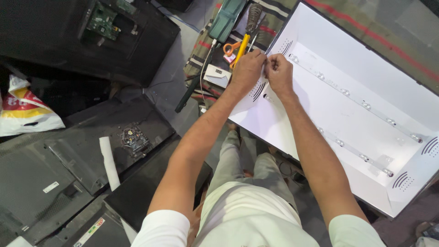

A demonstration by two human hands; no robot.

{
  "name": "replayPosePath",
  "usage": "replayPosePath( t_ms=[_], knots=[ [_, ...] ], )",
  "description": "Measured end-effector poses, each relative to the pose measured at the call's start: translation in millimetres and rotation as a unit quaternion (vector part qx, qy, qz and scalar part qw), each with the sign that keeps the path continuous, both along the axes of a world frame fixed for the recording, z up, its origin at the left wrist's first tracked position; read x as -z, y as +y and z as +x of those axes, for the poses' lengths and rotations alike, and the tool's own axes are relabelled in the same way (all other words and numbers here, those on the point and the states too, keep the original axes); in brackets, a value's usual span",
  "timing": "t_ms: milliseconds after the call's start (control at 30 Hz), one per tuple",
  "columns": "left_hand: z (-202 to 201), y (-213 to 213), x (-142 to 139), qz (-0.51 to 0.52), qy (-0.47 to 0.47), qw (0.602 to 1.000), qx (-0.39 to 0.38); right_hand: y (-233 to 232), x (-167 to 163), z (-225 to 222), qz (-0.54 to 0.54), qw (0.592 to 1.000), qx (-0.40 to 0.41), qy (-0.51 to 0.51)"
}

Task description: The person works on a large white LED light fixture lying on a padded workbench, pressing and seating LED strip components inside the housing and working along its edges by hand. They reposition the fixture, manipulate small parts and wires at its corners, and use a multimeter near the end of the clip.

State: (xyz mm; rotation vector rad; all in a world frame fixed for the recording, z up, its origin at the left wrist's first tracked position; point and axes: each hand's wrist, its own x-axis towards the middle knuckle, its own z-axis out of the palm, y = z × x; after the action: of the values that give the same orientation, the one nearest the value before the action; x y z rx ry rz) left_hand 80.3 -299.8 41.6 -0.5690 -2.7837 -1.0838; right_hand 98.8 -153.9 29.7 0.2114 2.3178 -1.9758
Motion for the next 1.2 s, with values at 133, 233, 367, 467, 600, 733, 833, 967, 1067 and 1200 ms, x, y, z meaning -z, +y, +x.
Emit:
replayPosePath(
  t_ms=[133,233,367,467,600,733,833,967,1067,1200],
  knots=[
    [-10,-12,6,-0.012,0.0,0.999,0.051,-4,2,1,-0.011,1.0,-0.002,0.009],
    [-16,-15,9,-0.018,0.008,0.997,0.073,-7,3,1,-0.035,0.999,-0.004,0.009],
    [-20,-17,13,0.009,-0.077,0.995,0.061,-14,6,11,-0.072,0.997,0.03,-0.006],
    [-24,-20,17,0.026,-0.111,0.991,0.068,-20,11,20,-0.063,0.997,0.047,0.011],
    [-31,-25,24,0.056,-0.096,0.99,0.084,-26,17,24,-0.03,0.997,0.072,0.028],
    [-37,-29,32,0.088,-0.124,0.984,0.087,-29,19,24,0.052,0.994,0.068,0.071],
    [-42,-29,34,0.082,-0.151,0.982,0.083,-32,18,22,0.115,0.984,0.043,0.131],
    [-45,-27,33,0.057,-0.135,0.985,0.089,-33,14,14,0.134,0.979,0.02,0.152],
    [-45,-25,31,0.06,-0.096,0.988,0.1,-33,13,8,0.146,0.977,0.018,0.156],
    [-46,-26,27,0.083,-0.135,0.984,0.085,-29,12,5,0.162,0.976,0.011,0.146]
  ],
)
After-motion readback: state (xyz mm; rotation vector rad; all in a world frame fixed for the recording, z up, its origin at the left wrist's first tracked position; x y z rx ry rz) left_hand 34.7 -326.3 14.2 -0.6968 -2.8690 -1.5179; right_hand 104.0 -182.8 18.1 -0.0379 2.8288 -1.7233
